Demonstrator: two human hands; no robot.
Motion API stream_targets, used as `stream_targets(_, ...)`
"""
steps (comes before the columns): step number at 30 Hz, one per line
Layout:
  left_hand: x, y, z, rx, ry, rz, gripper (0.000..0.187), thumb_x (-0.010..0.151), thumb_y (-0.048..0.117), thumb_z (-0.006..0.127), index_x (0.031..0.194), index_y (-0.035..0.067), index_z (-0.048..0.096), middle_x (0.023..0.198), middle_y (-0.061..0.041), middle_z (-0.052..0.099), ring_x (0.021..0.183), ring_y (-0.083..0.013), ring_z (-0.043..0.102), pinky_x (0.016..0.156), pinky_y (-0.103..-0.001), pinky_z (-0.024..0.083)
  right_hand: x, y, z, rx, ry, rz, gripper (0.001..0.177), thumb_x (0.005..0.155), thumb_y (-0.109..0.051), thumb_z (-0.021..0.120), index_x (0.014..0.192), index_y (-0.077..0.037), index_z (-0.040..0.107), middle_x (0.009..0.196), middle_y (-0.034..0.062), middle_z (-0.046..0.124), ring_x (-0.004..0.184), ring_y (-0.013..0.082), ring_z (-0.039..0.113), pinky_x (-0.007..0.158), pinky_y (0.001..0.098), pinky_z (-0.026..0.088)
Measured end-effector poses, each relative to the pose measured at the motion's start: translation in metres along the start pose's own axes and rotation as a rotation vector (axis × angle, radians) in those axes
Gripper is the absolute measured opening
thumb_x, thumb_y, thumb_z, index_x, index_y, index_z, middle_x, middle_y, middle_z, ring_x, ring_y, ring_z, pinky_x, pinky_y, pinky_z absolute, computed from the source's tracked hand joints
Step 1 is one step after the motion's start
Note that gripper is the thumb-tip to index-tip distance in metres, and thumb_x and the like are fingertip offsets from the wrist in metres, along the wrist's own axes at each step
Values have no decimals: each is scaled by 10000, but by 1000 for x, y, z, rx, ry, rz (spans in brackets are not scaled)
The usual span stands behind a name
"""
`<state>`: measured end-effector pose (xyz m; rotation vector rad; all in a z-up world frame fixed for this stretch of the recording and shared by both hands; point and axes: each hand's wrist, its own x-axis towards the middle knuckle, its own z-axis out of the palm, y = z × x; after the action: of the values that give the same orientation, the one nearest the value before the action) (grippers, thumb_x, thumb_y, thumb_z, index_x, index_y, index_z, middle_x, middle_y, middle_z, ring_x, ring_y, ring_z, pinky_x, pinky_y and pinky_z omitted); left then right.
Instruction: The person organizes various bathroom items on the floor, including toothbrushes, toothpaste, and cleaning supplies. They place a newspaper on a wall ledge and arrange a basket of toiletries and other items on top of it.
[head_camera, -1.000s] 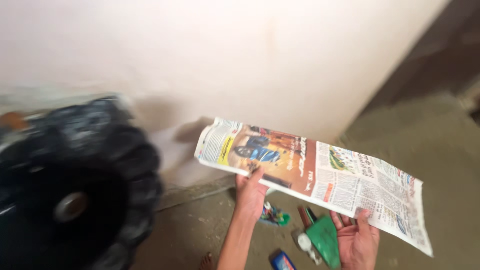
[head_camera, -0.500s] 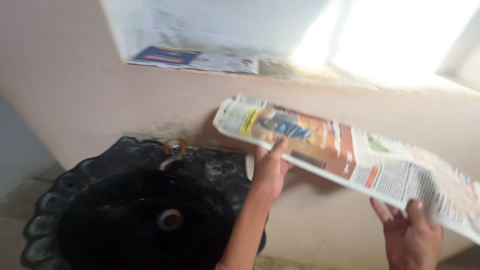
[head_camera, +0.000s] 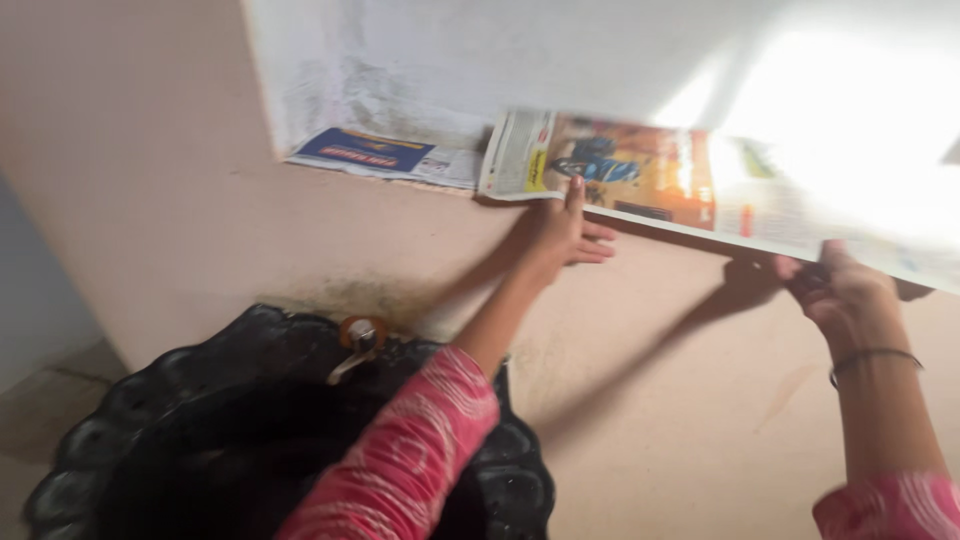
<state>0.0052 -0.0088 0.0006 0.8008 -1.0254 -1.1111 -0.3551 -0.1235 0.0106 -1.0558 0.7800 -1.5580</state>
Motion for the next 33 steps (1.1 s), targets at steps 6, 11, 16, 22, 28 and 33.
stream_targets(6,39,16,-22,202,-131,-177,663,990,491,538,1145,-144,652,984,-260,753,838,-364,787,677,-391,668,18,-14,-14,-225,208,71,322,1107,-171,458,1276,103,452,1038,311,704,855,401,761,747,461,621)
stream_targets(11,45,10,-14,49,-128,-246,421,1005,253,559,1141,-139,633,1003,-272,761,862,-388,792,713,-402,685,29,-26,-30,-431,297,55,309,1095,-206,531,1213,80,529,938,247,730,746,335,760,646,411,658)
stream_targets(16,56,-14,1,17,-89,-138,383,992,224,546,1166,-116,580,992,-282,745,833,-394,772,677,-430,675,59,-20,-59,-490,404,4,264,1064,-233,609,1189,0,590,917,185,738,695,296,733,531,371,593)
stream_targets(22,63,-28,10,24,-73,-148,436,1019,263,536,1092,-151,651,897,-253,762,748,-364,775,620,-400,657,74,-7,-95,-540,370,-94,300,1118,-245,631,1208,30,553,879,146,706,659,229,695,498,338,557)
stream_targets(28,57,-30,17,8,-60,-138,450,1010,287,539,1048,-143,668,835,-214,749,716,-348,767,573,-388,642,113,8,-123,-527,367,-74,426,1175,-441,487,1349,-57,546,982,100,731,686,178,702,545,287,532)
stream_targets(33,29,-24,15,108,-10,-119,589,971,417,620,939,-168,676,780,-192,666,649,-353,761,563,-378,640,126,9,-129,-555,381,-63,463,1151,-496,443,1332,-76,518,975,49,708,699,140,710,561,272,594)
